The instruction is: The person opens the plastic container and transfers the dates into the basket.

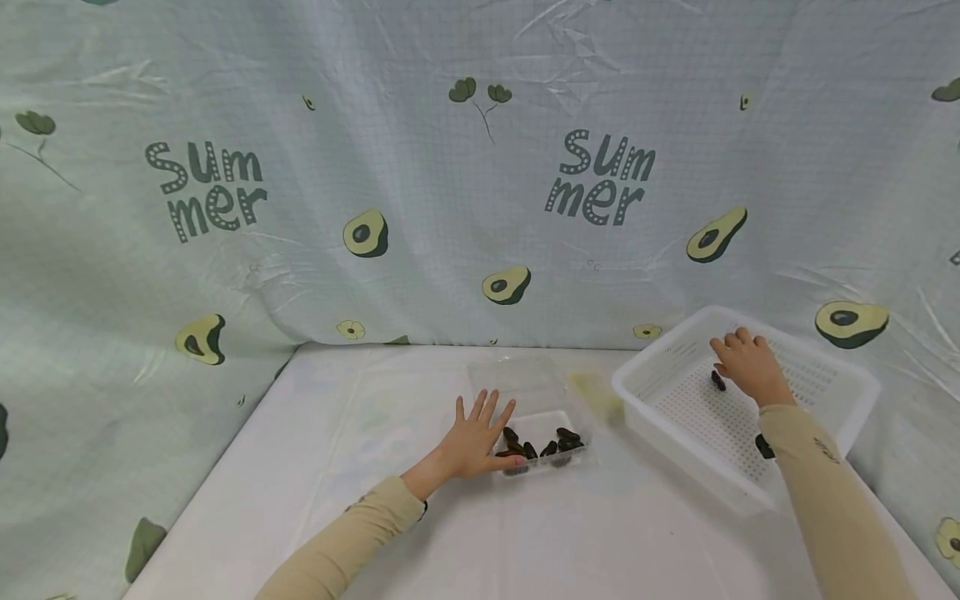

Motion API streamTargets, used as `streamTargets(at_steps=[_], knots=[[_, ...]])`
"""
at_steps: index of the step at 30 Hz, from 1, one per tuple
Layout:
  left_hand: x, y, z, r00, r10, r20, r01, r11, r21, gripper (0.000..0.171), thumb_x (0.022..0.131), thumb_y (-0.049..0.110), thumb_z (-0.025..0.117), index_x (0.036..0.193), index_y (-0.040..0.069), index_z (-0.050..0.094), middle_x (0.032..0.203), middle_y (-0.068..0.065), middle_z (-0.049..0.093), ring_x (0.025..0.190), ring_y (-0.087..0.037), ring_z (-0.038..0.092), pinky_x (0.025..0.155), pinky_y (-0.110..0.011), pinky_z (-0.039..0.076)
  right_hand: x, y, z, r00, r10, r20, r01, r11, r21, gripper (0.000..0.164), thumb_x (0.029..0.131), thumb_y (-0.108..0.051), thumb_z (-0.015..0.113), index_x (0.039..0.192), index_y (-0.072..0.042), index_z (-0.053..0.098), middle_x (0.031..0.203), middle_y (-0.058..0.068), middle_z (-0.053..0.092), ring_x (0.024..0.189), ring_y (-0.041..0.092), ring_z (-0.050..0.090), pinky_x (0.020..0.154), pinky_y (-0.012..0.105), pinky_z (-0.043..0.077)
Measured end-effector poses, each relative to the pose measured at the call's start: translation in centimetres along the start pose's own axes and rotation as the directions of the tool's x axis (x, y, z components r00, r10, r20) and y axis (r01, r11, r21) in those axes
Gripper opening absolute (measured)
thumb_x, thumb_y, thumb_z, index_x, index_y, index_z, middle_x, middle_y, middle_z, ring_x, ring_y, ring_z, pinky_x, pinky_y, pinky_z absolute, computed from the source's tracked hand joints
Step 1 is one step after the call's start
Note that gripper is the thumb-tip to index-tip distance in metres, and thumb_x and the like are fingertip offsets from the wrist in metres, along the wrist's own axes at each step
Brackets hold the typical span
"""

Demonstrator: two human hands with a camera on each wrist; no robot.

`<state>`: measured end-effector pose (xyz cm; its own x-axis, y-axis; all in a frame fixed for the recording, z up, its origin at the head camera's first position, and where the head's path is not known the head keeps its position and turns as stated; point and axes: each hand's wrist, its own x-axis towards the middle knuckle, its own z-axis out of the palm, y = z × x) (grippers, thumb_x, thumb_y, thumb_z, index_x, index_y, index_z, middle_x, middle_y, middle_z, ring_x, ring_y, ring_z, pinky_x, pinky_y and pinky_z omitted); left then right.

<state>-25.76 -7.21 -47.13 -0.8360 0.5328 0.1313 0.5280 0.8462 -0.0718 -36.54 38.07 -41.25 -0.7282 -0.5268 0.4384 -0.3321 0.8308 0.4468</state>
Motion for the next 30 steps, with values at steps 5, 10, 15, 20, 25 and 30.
streamTargets(at_steps=[5,10,15,20,25,30], knots=[[0.1,0.0,0.0,1.000,0.002,-0.004,-0.002,1.000,0.003,0.094,0.075,0.078,0.011,0.145,0.015,0.012,0.147,-0.021,0.018,0.135,-0.039,0.017,0.097,-0.066,0.019,-0.1,0.1,-0.3,1.000,-0.007,-0.002,0.007,1.000,0.018,0.031,0.070,-0.012,0.073,0.088,0.001,0.051,0.078,0.019,0.055,0.077,0.035,0.048,0.061,0.047,0.042],[0.1,0.0,0.0,1.000,0.000,-0.003,0.000,1.000,-0.006,0.094,0.075,0.078,0.013,0.145,0.015,0.013,0.147,-0.021,0.018,0.135,-0.039,0.017,0.097,-0.066,0.019,-0.5,0.4,-0.3,1.000,-0.011,-0.026,0.013,0.998,0.053,0.030,0.068,-0.011,0.074,0.087,0.000,0.053,0.078,0.017,0.055,0.077,0.035,0.049,0.060,0.047,0.042],[0.0,0.0,0.0,1.000,-0.007,-0.003,0.007,1.000,-0.019,0.094,0.076,0.078,0.016,0.145,0.014,0.014,0.147,-0.021,0.017,0.135,-0.039,0.017,0.097,-0.066,0.018,-0.4,0.2,-0.7,0.998,-0.032,-0.051,0.037,0.994,0.106,0.027,0.069,-0.012,0.073,0.086,-0.003,0.055,0.079,0.016,0.056,0.080,0.034,0.049,0.061,0.047,0.042],[0.0,0.0,0.1,1.000,-0.015,-0.006,0.015,1.000,-0.027,0.095,0.075,0.079,0.015,0.145,0.015,0.011,0.148,-0.020,0.016,0.136,-0.038,0.016,0.098,-0.066,0.017,0.0,0.0,-1.3,0.989,-0.079,-0.128,0.096,0.987,0.131,0.029,0.066,-0.013,0.075,0.087,-0.005,0.055,0.080,0.013,0.056,0.082,0.032,0.048,0.060,0.045,0.042],[0.1,-0.1,0.1,1.000,-0.019,-0.003,0.019,1.000,-0.021,0.095,0.075,0.079,0.012,0.145,0.016,0.011,0.148,-0.020,0.016,0.136,-0.037,0.016,0.099,-0.065,0.017,0.5,-0.4,-2.1,0.972,-0.119,-0.204,0.147,0.981,0.127,0.035,0.061,-0.012,0.078,0.087,-0.007,0.055,0.079,0.010,0.056,0.082,0.030,0.048,0.059,0.043,0.041],[0.2,-0.2,0.0,1.000,-0.010,-0.003,0.010,1.000,-0.019,0.097,0.072,0.079,0.002,0.145,0.016,0.012,0.146,-0.022,0.017,0.136,-0.037,0.017,0.099,-0.064,0.018,0.9,-1.1,-3.5,0.962,-0.146,-0.231,0.181,0.974,0.138,0.036,0.060,-0.012,0.078,0.089,-0.007,0.057,0.080,0.010,0.057,0.082,0.029,0.048,0.060,0.042,0.043]])
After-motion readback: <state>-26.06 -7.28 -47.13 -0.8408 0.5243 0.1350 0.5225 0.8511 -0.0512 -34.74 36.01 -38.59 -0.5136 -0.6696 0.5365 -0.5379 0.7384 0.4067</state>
